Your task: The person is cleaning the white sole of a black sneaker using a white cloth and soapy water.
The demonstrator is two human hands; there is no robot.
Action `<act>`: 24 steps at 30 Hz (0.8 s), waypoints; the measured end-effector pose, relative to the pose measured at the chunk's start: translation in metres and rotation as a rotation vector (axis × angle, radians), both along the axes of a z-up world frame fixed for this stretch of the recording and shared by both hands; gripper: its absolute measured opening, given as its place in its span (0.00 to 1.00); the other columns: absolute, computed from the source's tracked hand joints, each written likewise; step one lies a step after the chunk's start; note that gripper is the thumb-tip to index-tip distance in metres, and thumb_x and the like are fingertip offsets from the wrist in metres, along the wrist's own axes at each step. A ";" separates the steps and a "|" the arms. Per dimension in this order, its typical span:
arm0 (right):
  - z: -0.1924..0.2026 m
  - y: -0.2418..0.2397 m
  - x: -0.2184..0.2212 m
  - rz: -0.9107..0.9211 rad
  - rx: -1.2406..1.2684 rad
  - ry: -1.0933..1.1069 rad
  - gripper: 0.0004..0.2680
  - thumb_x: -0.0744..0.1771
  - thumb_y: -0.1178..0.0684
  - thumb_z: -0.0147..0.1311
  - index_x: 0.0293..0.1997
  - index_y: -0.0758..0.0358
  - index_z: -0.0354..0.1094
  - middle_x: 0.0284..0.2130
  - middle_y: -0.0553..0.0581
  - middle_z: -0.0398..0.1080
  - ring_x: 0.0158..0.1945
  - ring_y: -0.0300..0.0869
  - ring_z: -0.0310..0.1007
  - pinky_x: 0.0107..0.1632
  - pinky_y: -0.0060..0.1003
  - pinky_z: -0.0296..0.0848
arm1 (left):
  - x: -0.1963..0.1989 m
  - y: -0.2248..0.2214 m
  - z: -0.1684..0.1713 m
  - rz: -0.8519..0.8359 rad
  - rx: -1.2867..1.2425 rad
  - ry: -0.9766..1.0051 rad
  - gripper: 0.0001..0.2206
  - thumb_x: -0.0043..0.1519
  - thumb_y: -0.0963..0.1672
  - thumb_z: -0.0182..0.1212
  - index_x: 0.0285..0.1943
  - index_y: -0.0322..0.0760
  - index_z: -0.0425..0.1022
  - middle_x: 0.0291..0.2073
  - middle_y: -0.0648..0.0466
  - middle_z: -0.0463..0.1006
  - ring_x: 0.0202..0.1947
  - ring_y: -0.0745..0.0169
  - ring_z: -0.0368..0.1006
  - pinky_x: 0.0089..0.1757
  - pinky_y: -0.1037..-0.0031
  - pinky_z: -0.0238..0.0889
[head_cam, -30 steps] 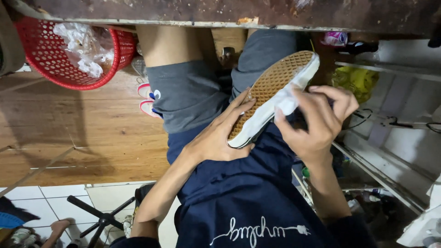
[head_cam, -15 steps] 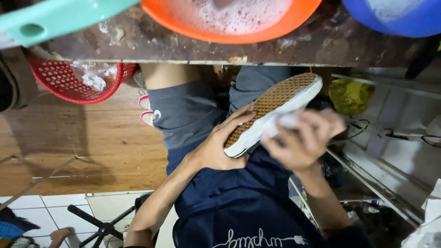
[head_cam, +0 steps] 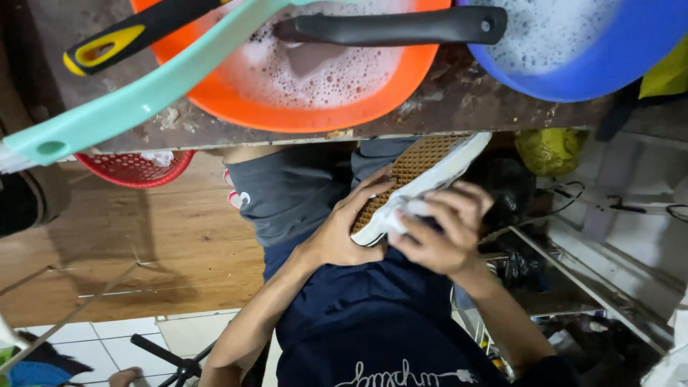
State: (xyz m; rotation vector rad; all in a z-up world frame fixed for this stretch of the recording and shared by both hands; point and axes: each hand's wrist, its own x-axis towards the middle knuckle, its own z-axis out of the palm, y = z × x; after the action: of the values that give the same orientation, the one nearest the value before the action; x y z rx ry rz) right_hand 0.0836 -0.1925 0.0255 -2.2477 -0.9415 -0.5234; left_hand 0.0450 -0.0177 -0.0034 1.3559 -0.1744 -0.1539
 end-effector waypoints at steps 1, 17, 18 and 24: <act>-0.002 -0.006 0.009 -0.007 0.002 0.004 0.03 0.57 0.53 0.63 0.26 0.53 0.73 0.28 0.53 0.69 0.40 0.52 0.68 0.48 0.55 0.64 | 0.002 0.000 0.000 -0.007 0.002 0.004 0.36 0.43 0.38 0.62 0.65 0.30 0.57 0.65 0.34 0.53 0.65 0.27 0.49 0.58 0.38 0.43; 0.005 0.001 0.025 -0.077 -0.015 0.059 0.04 0.57 0.54 0.63 0.26 0.55 0.73 0.27 0.52 0.68 0.41 0.52 0.68 0.48 0.55 0.62 | 0.013 0.000 -0.005 -0.020 0.014 0.037 0.36 0.43 0.38 0.64 0.65 0.29 0.57 0.64 0.36 0.56 0.65 0.31 0.49 0.59 0.40 0.43; 0.008 0.000 0.029 -0.073 -0.044 0.048 0.04 0.57 0.55 0.63 0.28 0.57 0.72 0.28 0.54 0.67 0.42 0.53 0.67 0.47 0.55 0.62 | 0.011 0.000 -0.005 -0.018 0.002 0.032 0.35 0.45 0.38 0.62 0.66 0.31 0.56 0.65 0.36 0.54 0.66 0.30 0.47 0.59 0.39 0.42; 0.005 0.021 0.018 -0.051 0.023 0.088 0.03 0.57 0.56 0.63 0.24 0.54 0.72 0.27 0.50 0.70 0.39 0.49 0.69 0.49 0.54 0.61 | 0.015 0.004 -0.001 -0.015 -0.030 0.033 0.36 0.45 0.38 0.62 0.67 0.31 0.56 0.65 0.37 0.55 0.67 0.32 0.46 0.60 0.40 0.42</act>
State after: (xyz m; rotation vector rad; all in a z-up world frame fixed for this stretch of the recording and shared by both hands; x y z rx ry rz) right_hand 0.1016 -0.1716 0.0301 -2.2597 -0.8315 -0.4515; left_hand 0.0604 -0.0136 -0.0043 1.3220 -0.1590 -0.1858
